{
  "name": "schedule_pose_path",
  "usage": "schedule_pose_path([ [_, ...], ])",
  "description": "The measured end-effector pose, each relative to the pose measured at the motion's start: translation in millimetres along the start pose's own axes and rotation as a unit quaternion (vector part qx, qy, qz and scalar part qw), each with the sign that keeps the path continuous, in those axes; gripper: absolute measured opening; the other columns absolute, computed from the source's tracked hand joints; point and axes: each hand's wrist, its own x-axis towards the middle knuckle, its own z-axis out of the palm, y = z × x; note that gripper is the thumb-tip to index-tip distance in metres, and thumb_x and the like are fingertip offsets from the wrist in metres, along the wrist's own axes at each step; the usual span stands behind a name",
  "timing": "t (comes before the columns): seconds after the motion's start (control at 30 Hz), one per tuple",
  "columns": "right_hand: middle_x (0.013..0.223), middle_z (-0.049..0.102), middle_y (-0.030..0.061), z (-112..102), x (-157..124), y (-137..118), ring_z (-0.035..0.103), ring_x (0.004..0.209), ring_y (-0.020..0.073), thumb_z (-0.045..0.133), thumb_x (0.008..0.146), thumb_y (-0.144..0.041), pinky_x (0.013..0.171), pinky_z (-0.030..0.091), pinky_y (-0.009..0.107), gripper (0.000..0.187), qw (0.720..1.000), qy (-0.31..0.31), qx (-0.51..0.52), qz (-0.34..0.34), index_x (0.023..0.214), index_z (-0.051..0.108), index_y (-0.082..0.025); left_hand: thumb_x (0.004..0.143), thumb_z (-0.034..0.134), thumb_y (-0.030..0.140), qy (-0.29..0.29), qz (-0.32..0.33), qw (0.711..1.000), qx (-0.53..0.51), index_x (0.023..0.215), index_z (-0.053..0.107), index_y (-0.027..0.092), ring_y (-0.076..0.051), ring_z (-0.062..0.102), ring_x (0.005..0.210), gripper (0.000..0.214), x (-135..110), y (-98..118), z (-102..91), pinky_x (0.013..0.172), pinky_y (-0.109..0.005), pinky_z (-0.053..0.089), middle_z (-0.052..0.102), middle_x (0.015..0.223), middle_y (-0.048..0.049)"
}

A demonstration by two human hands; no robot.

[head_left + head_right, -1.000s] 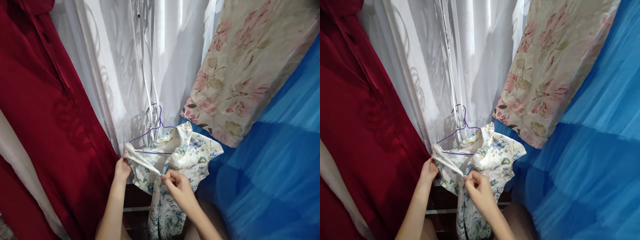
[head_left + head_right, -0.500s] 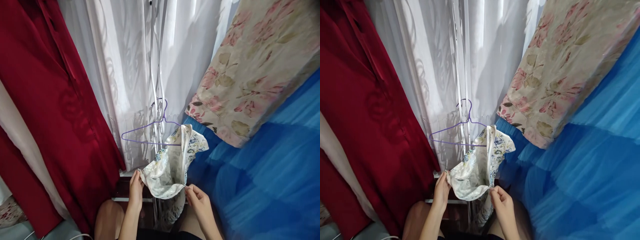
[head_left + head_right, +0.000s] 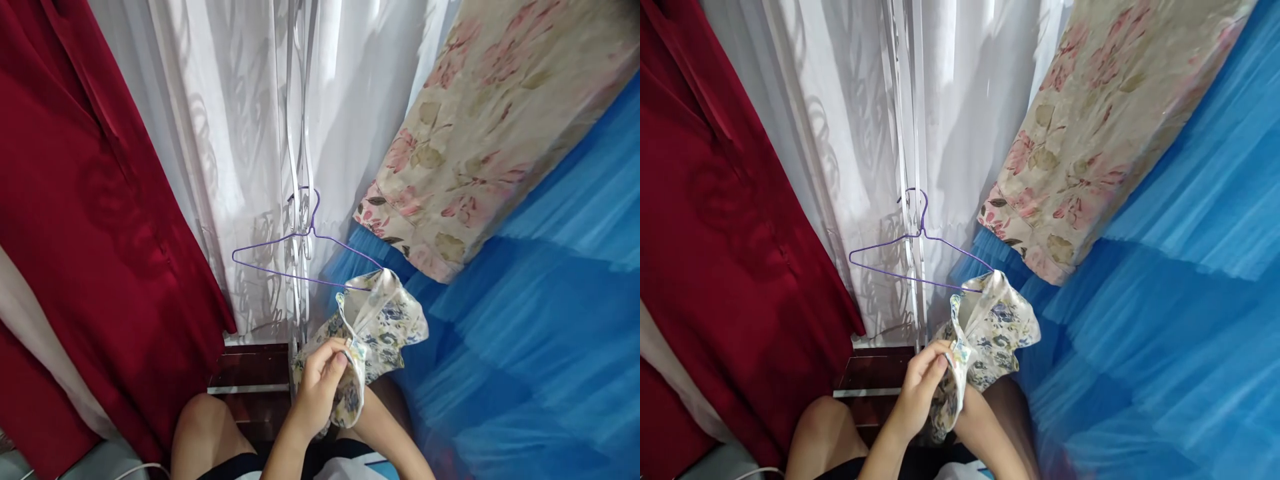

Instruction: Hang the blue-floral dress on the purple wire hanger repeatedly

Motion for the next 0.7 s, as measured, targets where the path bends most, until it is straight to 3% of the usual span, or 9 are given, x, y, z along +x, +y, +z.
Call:
schedule_pose_path([
  [0.13,0.102,0.069,0.01,-16,-10,-36,0.063,0.097,0.0287,0.07,0.068,-0.022,0.088,0.052,0.04,0.042,1.0,-0.012,-0.015,-0.009,0.109,0.065,-0.017,0.097,0.049,0.033,-0.054,0.03,0.996,0.071,0.095,0.07,0.021,-0.023,0.056,0.106,0.024,-7,9,8.8,0.097,-0.034,0.041,0.06,0.107,-0.0093],
  [0.27,0.112,0.067,0.0123,-13,-22,-51,0.062,0.107,0.0291,0.061,0.083,-0.029,0.099,0.047,0.044,0.036,0.997,-0.07,0.023,0.033,0.116,0.062,-0.016,0.096,0.052,0.031,-0.082,0.049,0.984,0.153,0.098,0.073,0.024,-0.023,0.053,0.114,0.023,-6,23,7.6,0.104,-0.034,0.037,0.06,0.108,-0.0092],
  [0.4,0.124,0.065,0.0079,6,-27,-47,0.051,0.128,0.0328,0.055,0.088,-0.049,0.112,0.036,0.044,0.034,0.989,-0.05,0.091,0.108,0.109,0.067,-0.025,0.097,0.047,0.041,-0.087,0.034,0.986,0.135,0.1,0.073,0.021,-0.023,0.055,0.107,0.033,-4,27,-21.8,0.099,-0.033,0.04,0.059,0.105,-0.0101],
  [0.47,0.12,0.068,0.0051,14,-28,-46,0.054,0.125,0.0349,0.061,0.082,-0.054,0.109,0.04,0.043,0.032,0.978,-0.071,0.142,0.134,0.1,0.069,-0.028,0.096,0.043,0.051,-0.137,-0.007,0.985,0.106,0.107,0.071,0.019,-0.025,0.055,0.108,0.044,-9,19,-40.8,0.1,-0.035,0.04,0.06,0.109,-0.0114],
  [0.53,0.103,0.073,0.006,16,-28,-48,0.062,0.11,0.0371,0.069,0.074,-0.054,0.097,0.049,0.044,0.031,0.956,-0.107,0.222,0.158,0.09,0.071,-0.028,0.092,0.042,0.064,-0.158,-0.099,0.978,0.095,0.108,0.07,0.018,-0.025,0.056,0.103,0.057,-20,3,-56.6,0.096,-0.035,0.042,0.063,0.104,-0.0104],
  [0.63,0.08,0.073,0.0092,4,-26,-60,0.07,0.083,0.0348,0.075,0.066,-0.049,0.077,0.055,0.043,0.03,0.915,-0.107,0.33,0.207,0.081,0.073,-0.024,0.079,0.053,0.074,-0.142,-0.236,0.954,0.118,0.087,0.07,0.016,-0.022,0.055,0.084,0.061,-39,-23,-73.4,0.079,-0.031,0.046,0.061,0.078,-0.0043],
  [0.7,0.077,0.073,0.0103,-16,-23,-72,0.07,0.075,0.0318,0.076,0.065,-0.045,0.073,0.055,0.042,0.03,0.915,-0.076,0.327,0.223,0.083,0.073,-0.021,0.07,0.069,0.068,-0.126,-0.261,0.948,0.129,0.071,0.066,0.016,-0.02,0.053,0.077,0.052,-47,-33,-84.9,0.074,-0.029,0.045,0.056,0.067,-0.0013],
])
